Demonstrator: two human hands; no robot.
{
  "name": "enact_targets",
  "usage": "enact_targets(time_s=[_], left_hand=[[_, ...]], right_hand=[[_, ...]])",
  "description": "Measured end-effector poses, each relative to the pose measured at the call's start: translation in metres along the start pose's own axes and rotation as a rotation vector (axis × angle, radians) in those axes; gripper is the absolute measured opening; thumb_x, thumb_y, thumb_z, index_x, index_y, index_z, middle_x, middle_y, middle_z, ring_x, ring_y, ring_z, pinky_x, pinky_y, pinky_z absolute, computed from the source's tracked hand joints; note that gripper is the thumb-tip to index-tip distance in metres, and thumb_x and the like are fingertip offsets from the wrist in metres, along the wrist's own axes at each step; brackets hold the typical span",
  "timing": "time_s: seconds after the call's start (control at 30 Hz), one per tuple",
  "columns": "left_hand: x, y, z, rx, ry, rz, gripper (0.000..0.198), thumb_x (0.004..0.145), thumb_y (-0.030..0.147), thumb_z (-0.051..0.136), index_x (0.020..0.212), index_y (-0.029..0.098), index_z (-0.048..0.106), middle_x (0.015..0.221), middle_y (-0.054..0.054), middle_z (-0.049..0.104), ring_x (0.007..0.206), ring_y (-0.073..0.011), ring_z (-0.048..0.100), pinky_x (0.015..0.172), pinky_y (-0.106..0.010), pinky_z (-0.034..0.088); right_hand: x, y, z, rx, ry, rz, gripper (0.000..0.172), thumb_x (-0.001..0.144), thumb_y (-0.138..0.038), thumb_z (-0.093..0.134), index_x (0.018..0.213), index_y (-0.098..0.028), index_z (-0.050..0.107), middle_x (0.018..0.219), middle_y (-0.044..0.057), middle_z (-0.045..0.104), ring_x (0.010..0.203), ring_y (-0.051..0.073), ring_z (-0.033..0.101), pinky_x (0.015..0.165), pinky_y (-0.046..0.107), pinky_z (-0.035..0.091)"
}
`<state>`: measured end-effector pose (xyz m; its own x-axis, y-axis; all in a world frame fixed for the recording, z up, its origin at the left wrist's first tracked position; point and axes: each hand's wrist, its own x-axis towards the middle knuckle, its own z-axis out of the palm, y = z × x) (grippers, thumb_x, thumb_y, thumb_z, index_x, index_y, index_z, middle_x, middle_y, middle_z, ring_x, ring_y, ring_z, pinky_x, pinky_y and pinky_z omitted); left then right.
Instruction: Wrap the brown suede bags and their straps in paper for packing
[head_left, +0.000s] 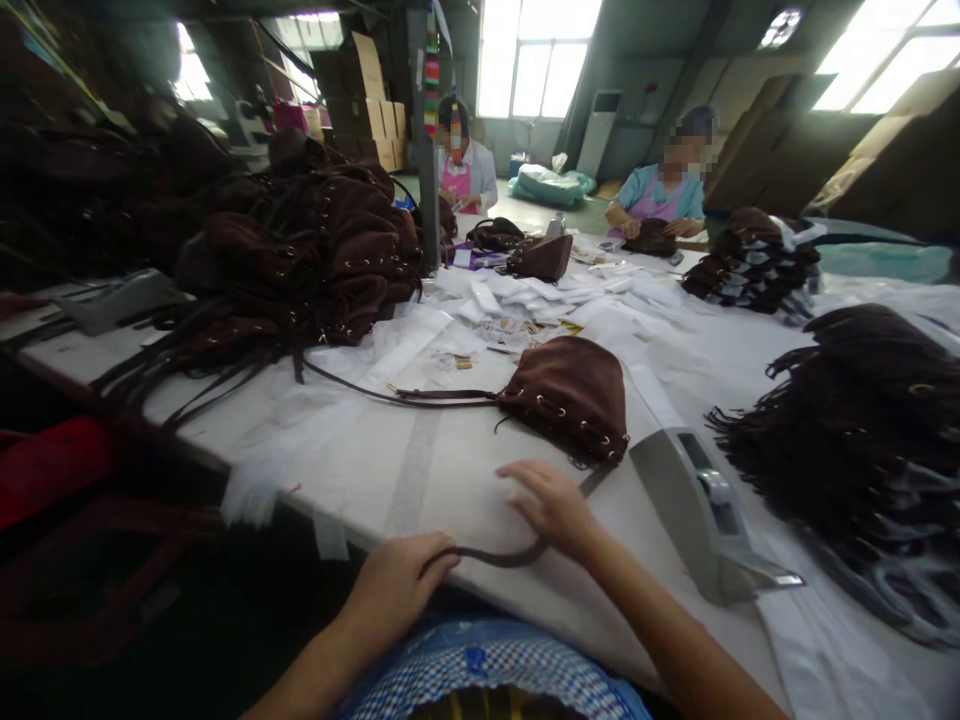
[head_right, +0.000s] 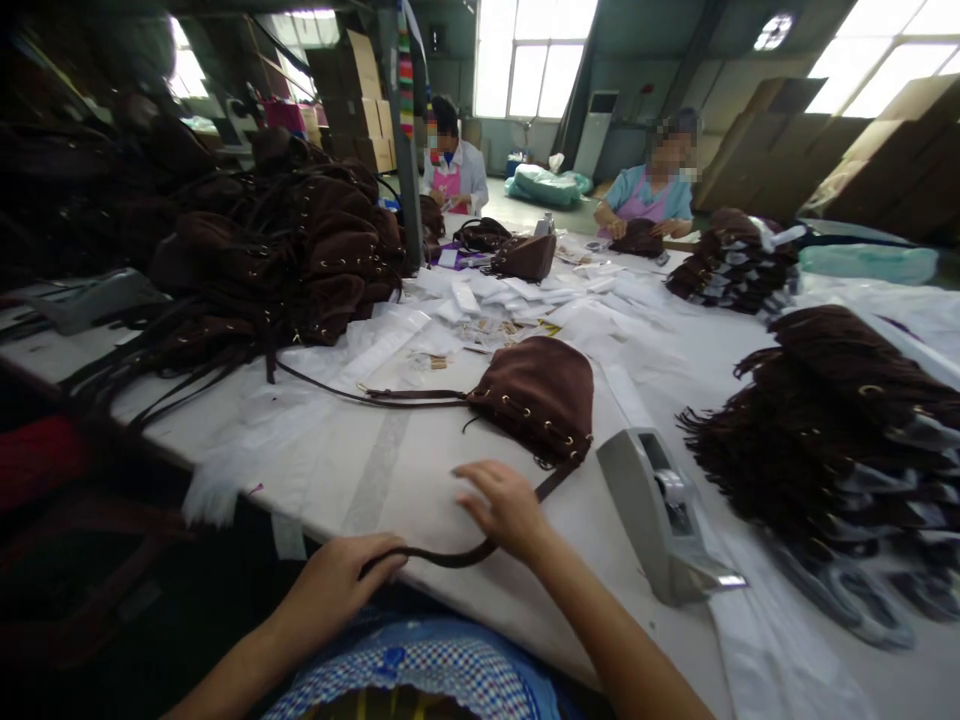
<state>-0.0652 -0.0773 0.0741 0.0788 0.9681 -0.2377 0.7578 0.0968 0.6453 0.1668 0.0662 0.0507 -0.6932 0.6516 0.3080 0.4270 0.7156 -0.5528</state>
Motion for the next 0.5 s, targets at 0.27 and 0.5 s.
enact_targets(time_s=[0.27, 0.5], left_hand=[[-0.029, -0.027, -0.017, -0.012, -0.031, -0.041, 0.028, 0.094, 0.043, 0.051, 0.093, 0.026, 0.072, 0.088, -0.002, 0.075, 0.082, -0.0204, 0.069, 0.07, -0.025, 0.043], [-0.05, -0.051, -0.032, 0.069, 0.142, -0.156, 0.03, 0.097, 0.042, 0.045, 0.093, 0.026, 0.07, 0.082, -0.001, 0.073, 0.077, -0.0195, 0.068, 0.069, -0.025, 0.043]], right_hand=[[0.006, -0.009, -0.016, -0.036, -0.518, 0.008, 0.037, 0.099, -0.045, 0.044, 0.091, -0.025, 0.074, 0.076, 0.002, 0.074, 0.067, 0.017, 0.067, 0.064, 0.024, 0.045], [0.021, -0.007, -0.014, -0.362, 0.201, 0.0, 0.036, 0.098, -0.045, 0.045, 0.111, -0.024, 0.07, 0.118, 0.014, 0.069, 0.111, 0.032, 0.061, 0.096, 0.048, 0.044]])
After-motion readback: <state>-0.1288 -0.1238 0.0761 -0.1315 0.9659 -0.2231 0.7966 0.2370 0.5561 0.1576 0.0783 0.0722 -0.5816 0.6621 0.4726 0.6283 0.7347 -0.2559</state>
